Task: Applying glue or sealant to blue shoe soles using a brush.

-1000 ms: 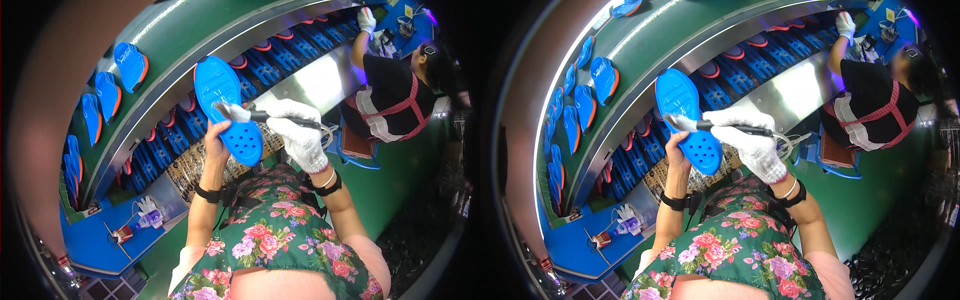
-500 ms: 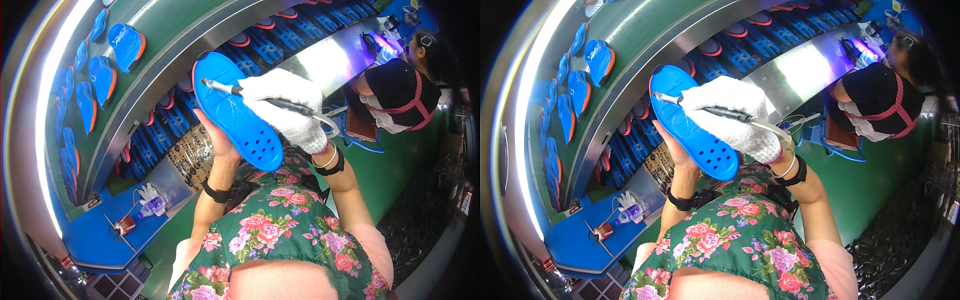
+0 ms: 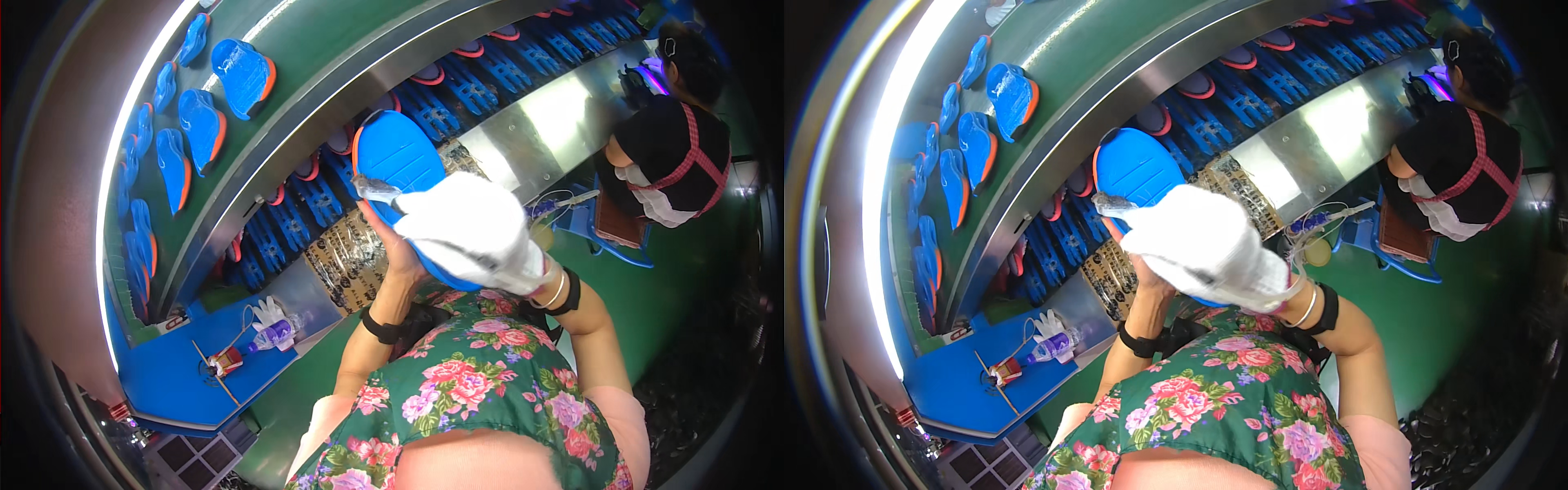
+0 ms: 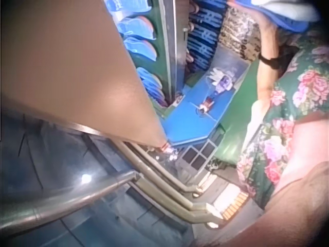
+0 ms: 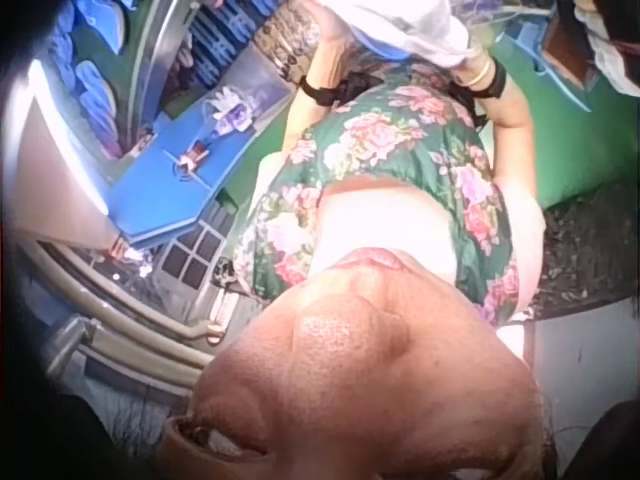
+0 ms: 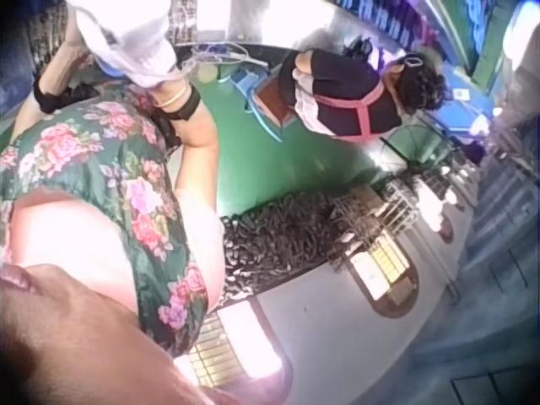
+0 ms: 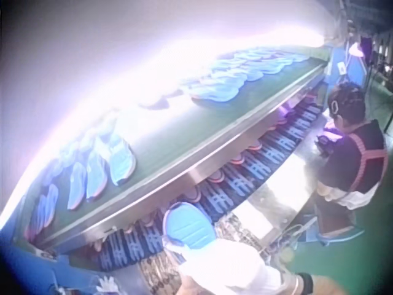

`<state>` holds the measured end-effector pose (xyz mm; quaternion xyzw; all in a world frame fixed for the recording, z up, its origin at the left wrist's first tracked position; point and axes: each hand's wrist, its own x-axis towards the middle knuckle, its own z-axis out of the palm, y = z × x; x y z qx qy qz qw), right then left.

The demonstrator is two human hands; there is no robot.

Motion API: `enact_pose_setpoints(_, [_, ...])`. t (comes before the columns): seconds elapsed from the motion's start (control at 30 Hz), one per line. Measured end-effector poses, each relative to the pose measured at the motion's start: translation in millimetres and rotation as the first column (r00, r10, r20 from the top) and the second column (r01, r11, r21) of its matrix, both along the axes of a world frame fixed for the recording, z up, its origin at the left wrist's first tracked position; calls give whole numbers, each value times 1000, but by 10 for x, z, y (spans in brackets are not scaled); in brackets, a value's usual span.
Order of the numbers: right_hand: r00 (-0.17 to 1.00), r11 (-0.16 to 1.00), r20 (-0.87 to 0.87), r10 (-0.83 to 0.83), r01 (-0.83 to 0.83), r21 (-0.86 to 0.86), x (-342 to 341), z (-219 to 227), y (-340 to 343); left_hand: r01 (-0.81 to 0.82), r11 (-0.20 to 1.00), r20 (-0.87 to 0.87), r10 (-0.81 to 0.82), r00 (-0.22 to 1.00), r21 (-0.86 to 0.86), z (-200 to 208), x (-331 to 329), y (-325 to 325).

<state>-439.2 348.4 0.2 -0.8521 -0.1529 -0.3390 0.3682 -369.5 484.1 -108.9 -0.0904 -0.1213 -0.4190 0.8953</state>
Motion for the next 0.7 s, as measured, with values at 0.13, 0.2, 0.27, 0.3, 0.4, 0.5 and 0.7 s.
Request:
enact_pose_setpoints(0.13, [992,993,86,-94,87,83,136,110,-254,-274,514,253,113,961,812,252,-4,-5])
enact_pose_setpoints(0.2, [996,998,63,-65,66,-17,158,-12,-149,-194,529,161,108,981,826,280,17,-25])
enact_pose_setpoints(0.27, [995,1000,98,-12,12,-9,147,-138,-38,-171,521,188,21,982,836,282,87,16])
enact_pose_setpoints(0.3, [997,998,64,40,-43,40,131,-90,-11,-215,485,238,15,971,848,90,105,104])
enact_pose_setpoints(0.4, [996,986,77,34,-46,163,139,-50,-73,-213,535,279,-44,959,817,39,232,195])
enact_pose_setpoints(0.5, [998,984,53,-20,11,177,155,-45,-193,-280,506,261,109,959,816,245,243,12])
enact_pose_setpoints(0.7, [986,969,2,168,-166,182,-14,-106,1,29,820,-11,-28,1000,571,-281,412,273])
